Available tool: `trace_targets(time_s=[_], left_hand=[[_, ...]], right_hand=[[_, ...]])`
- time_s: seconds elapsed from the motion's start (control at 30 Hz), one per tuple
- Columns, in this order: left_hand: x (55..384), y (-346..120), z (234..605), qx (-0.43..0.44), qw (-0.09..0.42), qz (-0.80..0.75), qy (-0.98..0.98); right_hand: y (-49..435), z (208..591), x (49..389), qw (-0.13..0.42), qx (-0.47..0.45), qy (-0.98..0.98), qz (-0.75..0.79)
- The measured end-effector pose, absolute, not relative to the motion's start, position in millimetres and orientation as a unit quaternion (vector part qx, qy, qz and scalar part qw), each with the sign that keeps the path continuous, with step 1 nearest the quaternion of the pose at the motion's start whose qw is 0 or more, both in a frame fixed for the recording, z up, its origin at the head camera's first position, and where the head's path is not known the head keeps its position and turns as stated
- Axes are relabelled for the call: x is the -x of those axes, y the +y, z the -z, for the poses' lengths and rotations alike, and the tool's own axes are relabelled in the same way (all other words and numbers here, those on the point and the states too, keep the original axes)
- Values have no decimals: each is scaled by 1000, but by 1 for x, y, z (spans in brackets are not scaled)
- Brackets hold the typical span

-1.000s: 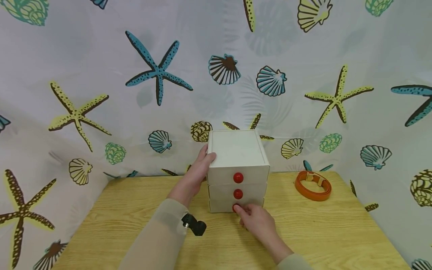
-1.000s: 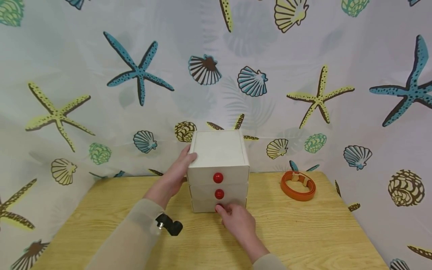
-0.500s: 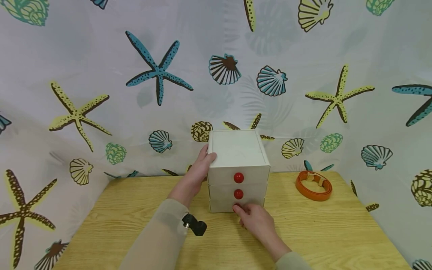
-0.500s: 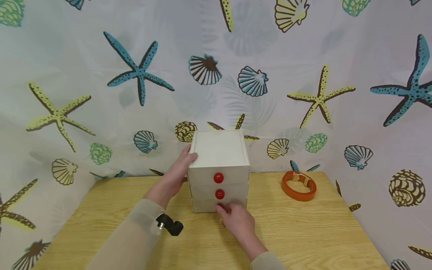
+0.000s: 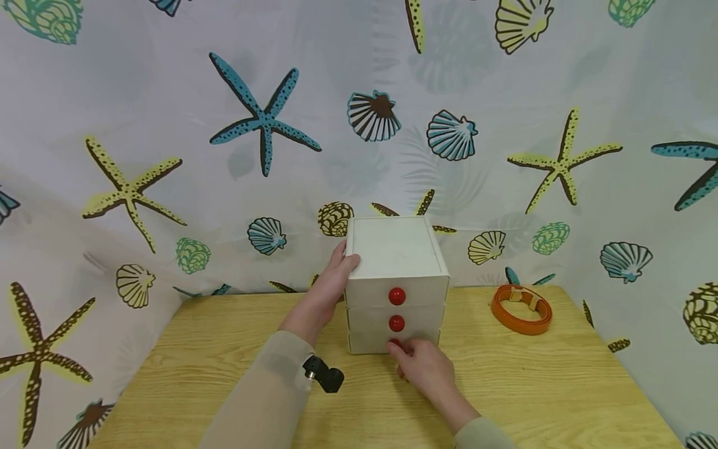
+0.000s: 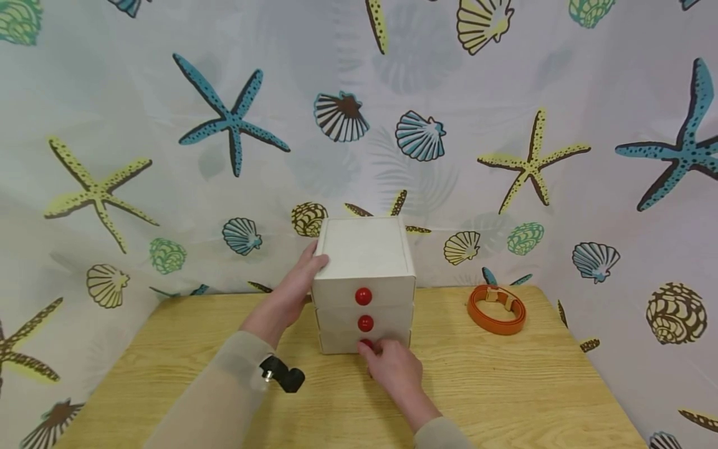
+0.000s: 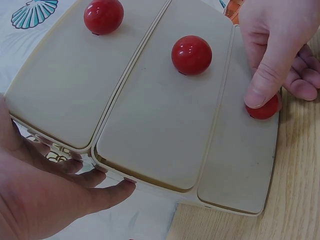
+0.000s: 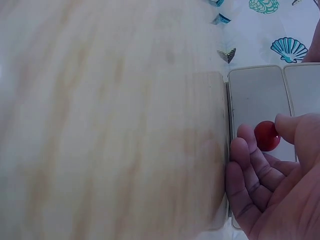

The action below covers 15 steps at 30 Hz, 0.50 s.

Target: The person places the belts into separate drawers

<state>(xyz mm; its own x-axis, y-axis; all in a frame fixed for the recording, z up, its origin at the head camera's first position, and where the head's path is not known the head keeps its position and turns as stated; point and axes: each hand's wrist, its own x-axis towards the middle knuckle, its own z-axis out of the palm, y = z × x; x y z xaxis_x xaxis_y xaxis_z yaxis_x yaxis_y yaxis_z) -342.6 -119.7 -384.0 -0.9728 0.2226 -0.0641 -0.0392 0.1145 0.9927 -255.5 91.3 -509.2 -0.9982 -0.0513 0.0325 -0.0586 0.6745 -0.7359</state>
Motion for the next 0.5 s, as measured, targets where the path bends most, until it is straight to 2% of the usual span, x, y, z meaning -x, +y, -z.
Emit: trace_targets(time_s=[0.5], left_hand=[[342,-120,383,-59,101,-662,740]], right_hand=[[89,509,256,12,-31,-919,-394]])
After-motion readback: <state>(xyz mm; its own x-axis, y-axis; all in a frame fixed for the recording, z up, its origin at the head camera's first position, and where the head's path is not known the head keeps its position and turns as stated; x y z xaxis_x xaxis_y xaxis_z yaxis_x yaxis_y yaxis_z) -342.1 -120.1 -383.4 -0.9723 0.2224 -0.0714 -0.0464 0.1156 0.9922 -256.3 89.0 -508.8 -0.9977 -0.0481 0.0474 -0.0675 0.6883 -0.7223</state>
